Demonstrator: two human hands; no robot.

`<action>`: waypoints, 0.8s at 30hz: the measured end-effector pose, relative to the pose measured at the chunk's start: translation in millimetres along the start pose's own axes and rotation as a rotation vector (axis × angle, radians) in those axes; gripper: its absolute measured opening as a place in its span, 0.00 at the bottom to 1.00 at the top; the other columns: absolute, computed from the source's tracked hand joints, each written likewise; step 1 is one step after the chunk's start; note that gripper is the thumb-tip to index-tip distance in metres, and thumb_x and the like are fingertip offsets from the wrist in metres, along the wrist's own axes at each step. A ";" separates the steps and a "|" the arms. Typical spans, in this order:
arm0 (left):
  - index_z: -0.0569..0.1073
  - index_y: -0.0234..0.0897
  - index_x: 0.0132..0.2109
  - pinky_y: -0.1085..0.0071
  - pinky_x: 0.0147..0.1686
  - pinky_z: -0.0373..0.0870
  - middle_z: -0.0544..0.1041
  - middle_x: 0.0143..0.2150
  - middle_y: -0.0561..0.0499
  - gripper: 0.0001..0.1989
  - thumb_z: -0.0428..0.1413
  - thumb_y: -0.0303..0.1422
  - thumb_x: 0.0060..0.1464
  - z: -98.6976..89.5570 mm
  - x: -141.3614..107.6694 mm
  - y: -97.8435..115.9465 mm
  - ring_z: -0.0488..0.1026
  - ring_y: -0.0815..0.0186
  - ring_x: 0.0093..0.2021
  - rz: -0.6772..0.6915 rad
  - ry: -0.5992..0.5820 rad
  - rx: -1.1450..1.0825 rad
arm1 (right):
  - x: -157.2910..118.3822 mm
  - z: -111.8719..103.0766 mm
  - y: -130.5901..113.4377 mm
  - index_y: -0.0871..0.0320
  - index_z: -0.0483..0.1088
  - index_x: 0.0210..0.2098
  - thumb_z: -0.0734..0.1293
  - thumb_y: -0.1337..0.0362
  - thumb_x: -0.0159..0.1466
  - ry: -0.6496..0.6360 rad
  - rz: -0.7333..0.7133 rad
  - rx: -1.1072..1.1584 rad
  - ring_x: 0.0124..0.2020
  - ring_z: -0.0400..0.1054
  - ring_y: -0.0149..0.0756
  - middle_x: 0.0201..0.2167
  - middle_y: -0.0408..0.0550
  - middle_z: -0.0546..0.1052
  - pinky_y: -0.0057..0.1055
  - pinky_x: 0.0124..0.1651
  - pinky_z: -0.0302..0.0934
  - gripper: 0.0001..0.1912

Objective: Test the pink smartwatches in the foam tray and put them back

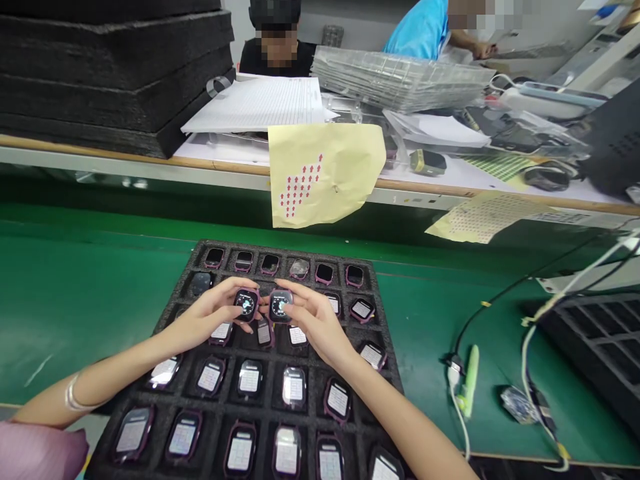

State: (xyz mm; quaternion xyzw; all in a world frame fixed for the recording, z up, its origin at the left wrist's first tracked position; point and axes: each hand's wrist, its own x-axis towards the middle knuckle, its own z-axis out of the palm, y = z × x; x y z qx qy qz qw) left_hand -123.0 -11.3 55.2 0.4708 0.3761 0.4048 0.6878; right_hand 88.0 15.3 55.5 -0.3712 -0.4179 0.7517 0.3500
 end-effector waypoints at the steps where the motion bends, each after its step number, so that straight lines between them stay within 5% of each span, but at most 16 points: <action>1: 0.66 0.40 0.52 0.64 0.40 0.77 0.70 0.45 0.48 0.16 0.52 0.26 0.55 -0.2 0.0 -0.7 0.72 0.62 0.45 0.005 -0.006 -0.001 | -0.2 0.0 0.1 0.56 0.69 0.54 0.71 0.63 0.58 0.001 -0.009 -0.012 0.46 0.75 0.46 0.44 0.54 0.79 0.47 0.54 0.63 0.24; 15: 0.65 0.39 0.51 0.65 0.39 0.77 0.70 0.48 0.46 0.13 0.51 0.29 0.59 1.6 -1.4 -3.0 0.72 0.61 0.46 0.024 -0.034 0.015 | -3.5 2.7 1.6 0.56 0.70 0.52 0.72 0.61 0.59 0.038 -0.079 -0.145 0.46 0.74 0.46 0.44 0.53 0.80 0.46 0.54 0.65 0.22; 24: 0.67 0.38 0.47 0.68 0.34 0.78 0.69 0.45 0.48 0.12 0.56 0.32 0.57 3.8 1.7 -3.1 0.72 0.65 0.40 0.021 0.033 0.027 | -3.8 7.0 -3.9 0.57 0.72 0.50 0.66 0.57 0.64 0.010 -0.077 0.025 0.43 0.76 0.46 0.41 0.53 0.80 0.45 0.51 0.66 0.17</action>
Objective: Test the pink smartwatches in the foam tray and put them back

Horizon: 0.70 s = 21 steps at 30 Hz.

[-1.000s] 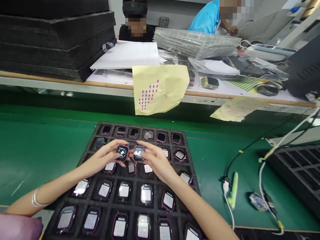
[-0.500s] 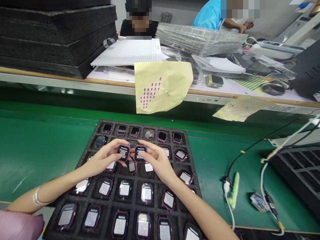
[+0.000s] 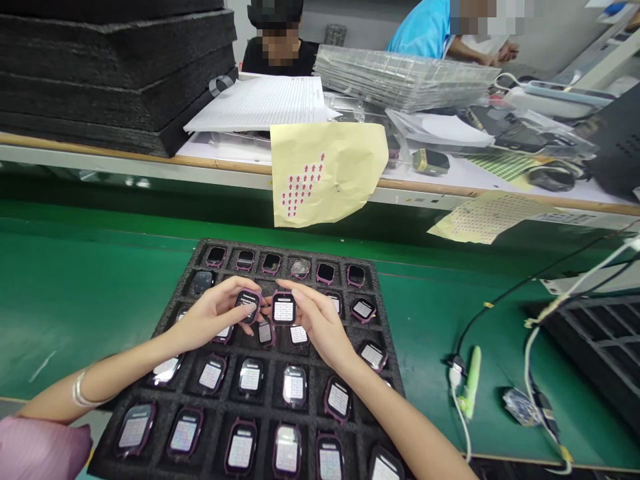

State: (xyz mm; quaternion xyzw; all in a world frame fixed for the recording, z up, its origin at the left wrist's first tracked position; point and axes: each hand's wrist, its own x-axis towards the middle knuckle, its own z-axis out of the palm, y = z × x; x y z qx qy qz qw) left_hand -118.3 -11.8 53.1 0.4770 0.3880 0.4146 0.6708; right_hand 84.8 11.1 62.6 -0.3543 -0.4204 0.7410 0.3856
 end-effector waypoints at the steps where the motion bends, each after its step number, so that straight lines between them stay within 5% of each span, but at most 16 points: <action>1: 0.66 0.38 0.47 0.68 0.33 0.78 0.69 0.44 0.48 0.12 0.56 0.32 0.57 -0.1 0.6 -0.5 0.73 0.65 0.39 0.002 0.001 -0.004 | -0.1 0.2 0.3 0.57 0.72 0.50 0.66 0.58 0.64 -0.004 -0.001 0.003 0.42 0.76 0.45 0.41 0.53 0.80 0.45 0.51 0.66 0.17; 5: 0.66 0.37 0.46 0.68 0.32 0.78 0.70 0.42 0.49 0.11 0.56 0.33 0.57 -0.6 1.8 0.7 0.74 0.64 0.38 0.001 -0.012 -0.022 | -0.9 -2.6 -0.5 0.56 0.69 0.53 0.65 0.59 0.65 -0.038 -0.008 -0.057 0.45 0.75 0.45 0.43 0.53 0.80 0.44 0.52 0.66 0.17; 11: 0.66 0.37 0.47 0.66 0.33 0.78 0.71 0.41 0.48 0.12 0.55 0.32 0.57 -2.3 0.4 5.9 0.75 0.62 0.39 -0.002 -0.029 -0.044 | 11.2 -21.8 -4.3 0.53 0.60 0.58 0.73 0.67 0.55 -0.194 0.006 -0.306 0.51 0.72 0.44 0.48 0.51 0.76 0.43 0.53 0.65 0.33; 14: 0.65 0.38 0.49 0.66 0.37 0.76 0.70 0.44 0.48 0.17 0.58 0.28 0.53 -3.2 0.0 3.7 0.75 0.62 0.41 0.013 -0.043 -0.015 | 24.4 -34.8 -0.9 0.57 0.64 0.55 0.71 0.65 0.56 -0.128 -0.087 -0.749 0.45 0.73 0.45 0.45 0.53 0.75 0.46 0.50 0.67 0.28; 17: 0.64 0.40 0.52 0.66 0.42 0.74 0.71 0.46 0.48 0.23 0.61 0.24 0.50 -4.0 1.2 -0.6 0.75 0.63 0.42 0.019 -0.049 0.019 | 31.3 -44.8 -2.1 0.57 0.68 0.53 0.73 0.63 0.54 -0.118 -0.254 -1.306 0.49 0.68 0.50 0.48 0.55 0.71 0.49 0.52 0.63 0.27; 21: 0.64 0.40 0.52 0.69 0.39 0.73 0.72 0.46 0.47 0.22 0.61 0.27 0.50 -4.1 5.3 -4.9 0.74 0.64 0.42 -0.001 -0.026 0.029 | 27.1 -61.3 -25.1 0.53 0.68 0.55 0.68 0.55 0.62 -0.225 -0.276 -1.601 0.52 0.64 0.49 0.50 0.54 0.71 0.46 0.53 0.60 0.24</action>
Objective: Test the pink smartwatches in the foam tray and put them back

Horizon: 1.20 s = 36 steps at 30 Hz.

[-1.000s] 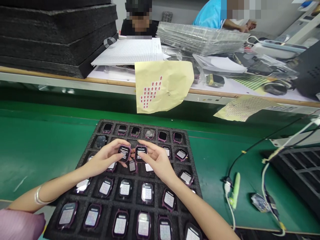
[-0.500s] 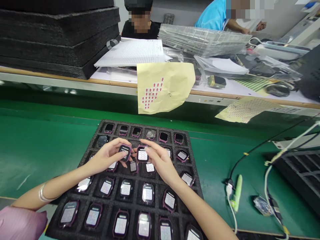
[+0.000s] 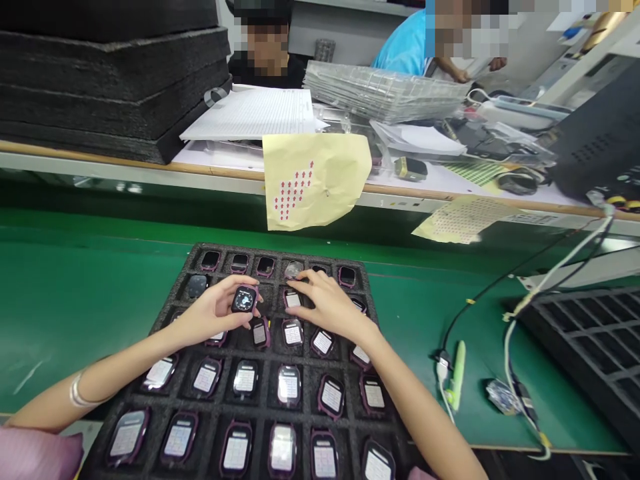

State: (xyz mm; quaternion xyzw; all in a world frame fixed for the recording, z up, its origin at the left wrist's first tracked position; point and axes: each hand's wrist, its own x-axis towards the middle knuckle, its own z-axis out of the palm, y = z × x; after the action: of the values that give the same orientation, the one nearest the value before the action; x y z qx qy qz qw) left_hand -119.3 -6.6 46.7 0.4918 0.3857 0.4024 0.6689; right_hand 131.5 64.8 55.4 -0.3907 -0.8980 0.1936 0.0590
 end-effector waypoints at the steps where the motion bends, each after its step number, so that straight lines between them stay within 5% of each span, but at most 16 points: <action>1: 0.65 0.39 0.51 0.69 0.38 0.73 0.72 0.45 0.47 0.22 0.61 0.27 0.50 0.1 1.0 -0.6 0.74 0.63 0.42 -0.001 0.006 0.003 | -3.3 -7.5 6.4 0.53 0.71 0.52 0.65 0.55 0.64 0.014 0.055 -0.037 0.51 0.65 0.48 0.48 0.53 0.72 0.44 0.53 0.59 0.19; 6: 0.64 0.38 0.51 0.69 0.35 0.74 0.72 0.45 0.47 0.20 0.60 0.29 0.51 1.9 5.1 -2.0 0.74 0.63 0.40 -0.003 0.021 0.020 | -13.9 -19.0 50.1 0.61 0.75 0.35 0.65 0.63 0.63 0.206 0.463 -0.116 0.43 0.70 0.52 0.37 0.59 0.77 0.44 0.46 0.60 0.09; 13: 0.63 0.38 0.51 0.71 0.33 0.72 0.71 0.44 0.48 0.20 0.57 0.27 0.51 8.8 11.0 -5.3 0.73 0.64 0.40 0.013 0.040 0.100 | -11.4 10.6 74.4 0.65 0.71 0.39 0.68 0.59 0.58 0.467 0.636 0.114 0.36 0.73 0.51 0.32 0.59 0.77 0.42 0.39 0.64 0.15; 18: 0.66 0.39 0.49 0.67 0.44 0.67 0.70 0.42 0.51 0.19 0.58 0.26 0.49 9.9 10.3 -2.8 0.69 0.64 0.42 0.117 0.118 0.330 | -13.3 -7.1 35.4 0.57 0.68 0.38 0.65 0.51 0.61 0.507 0.424 0.489 0.44 0.73 0.44 0.43 0.54 0.78 0.38 0.45 0.67 0.16; 21: 0.67 0.37 0.47 0.69 0.40 0.67 0.70 0.40 0.51 0.16 0.57 0.25 0.50 10.0 9.0 1.4 0.69 0.65 0.38 0.137 0.171 0.376 | -10.7 -15.4 -2.8 0.54 0.64 0.42 0.65 0.56 0.64 0.470 0.262 1.081 0.47 0.73 0.42 0.49 0.53 0.76 0.43 0.53 0.64 0.11; 26: 0.67 0.37 0.44 0.72 0.33 0.66 0.68 0.37 0.53 0.13 0.55 0.23 0.51 9.9 6.7 6.4 0.68 0.71 0.29 0.165 0.252 0.341 | -2.3 -4.5 -40.5 0.57 0.63 0.52 0.70 0.64 0.61 0.279 0.353 1.627 0.47 0.74 0.46 0.45 0.56 0.78 0.49 0.58 0.59 0.21; 31: 0.66 0.38 0.45 0.77 0.22 0.59 0.66 0.32 0.56 0.12 0.55 0.26 0.53 9.7 5.2 8.0 0.66 0.73 0.25 0.131 0.258 0.215 | -10.2 5.8 -52.8 0.56 0.62 0.56 0.70 0.66 0.60 0.173 0.320 1.762 0.50 0.72 0.44 0.49 0.54 0.76 0.49 0.63 0.53 0.26; 36: 0.66 0.37 0.46 0.77 0.21 0.61 0.66 0.33 0.55 0.12 0.56 0.28 0.53 10.8 4.6 8.7 0.67 0.72 0.26 0.124 0.243 0.183 | -20.3 2.7 -64.1 0.54 0.69 0.52 0.72 0.66 0.58 0.150 0.254 1.575 0.45 0.75 0.43 0.46 0.51 0.78 0.46 0.54 0.64 0.22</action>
State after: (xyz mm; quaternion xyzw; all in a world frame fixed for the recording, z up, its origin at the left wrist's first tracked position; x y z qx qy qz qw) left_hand -109.1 -4.4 57.0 0.5213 0.4677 0.4628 0.5435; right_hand 101.2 9.6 79.1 -0.3452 -0.4398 0.7492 0.3552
